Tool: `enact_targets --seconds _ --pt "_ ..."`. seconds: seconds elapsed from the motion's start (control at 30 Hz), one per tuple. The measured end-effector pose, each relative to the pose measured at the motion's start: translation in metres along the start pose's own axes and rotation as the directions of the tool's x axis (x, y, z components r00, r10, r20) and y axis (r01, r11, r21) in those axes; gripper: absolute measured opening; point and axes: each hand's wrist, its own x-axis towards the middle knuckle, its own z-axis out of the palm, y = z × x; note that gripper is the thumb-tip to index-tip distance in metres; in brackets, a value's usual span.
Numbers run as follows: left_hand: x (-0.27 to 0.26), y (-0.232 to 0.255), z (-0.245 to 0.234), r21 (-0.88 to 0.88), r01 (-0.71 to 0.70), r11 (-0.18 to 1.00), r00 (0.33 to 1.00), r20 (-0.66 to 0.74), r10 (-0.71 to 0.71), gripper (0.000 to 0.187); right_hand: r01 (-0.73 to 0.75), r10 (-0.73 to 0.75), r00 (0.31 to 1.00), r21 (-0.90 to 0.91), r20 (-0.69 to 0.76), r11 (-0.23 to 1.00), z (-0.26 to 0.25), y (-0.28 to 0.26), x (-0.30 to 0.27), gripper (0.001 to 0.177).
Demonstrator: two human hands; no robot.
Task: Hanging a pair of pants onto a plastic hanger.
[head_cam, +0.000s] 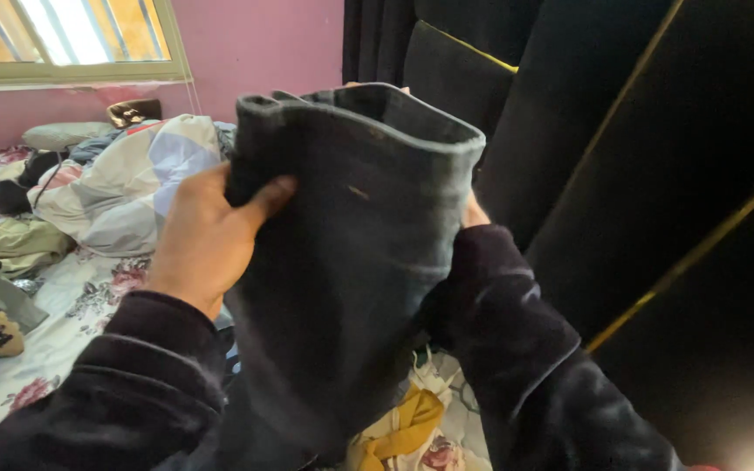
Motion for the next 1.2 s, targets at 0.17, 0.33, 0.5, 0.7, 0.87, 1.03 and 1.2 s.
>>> enact_targets --seconds 0.17,0.33,0.5,0.7,0.87,1.03,1.2 --pt "0.009 -0.002 0.01 -0.056 -0.097 0.994 0.929 -0.364 0.07 0.027 -0.125 0.127 0.991 0.035 -0.044 0.992 0.071 -0.051 -0.031 0.06" --pt "0.029 0.008 0.007 -0.324 -0.17 0.931 0.856 -0.516 -0.023 0.02 -0.256 0.243 0.957 0.064 0.16 0.965 0.077 -0.037 -0.054 0.078" --pt "0.05 0.015 0.004 -0.782 -0.06 0.621 0.958 -0.22 -0.185 0.032 -0.444 0.39 0.896 -0.411 -0.213 0.796 0.102 -0.036 -0.061 0.08" --pt "0.033 0.03 -0.027 -0.671 -0.008 0.742 1.0 0.0 0.011 0.03 -0.475 0.295 0.832 -0.331 -0.469 0.815 0.091 -0.039 -0.055 0.082" --pt "0.021 0.012 -0.022 -0.784 0.042 0.619 0.959 0.205 0.196 0.038 -0.319 0.192 0.871 -0.224 -0.452 0.921 0.066 -0.041 -0.03 0.077" --pt "-0.006 -0.045 0.008 -0.484 -0.14 0.864 0.962 0.139 0.233 0.069 -0.25 0.264 0.949 0.098 -0.172 0.963 0.025 -0.03 -0.01 0.051" --pt "-0.025 -0.072 0.019 -0.455 0.408 0.792 0.911 0.259 -0.321 0.074 -0.414 0.41 0.793 0.097 -0.45 0.905 0.09 -0.056 -0.024 0.047"
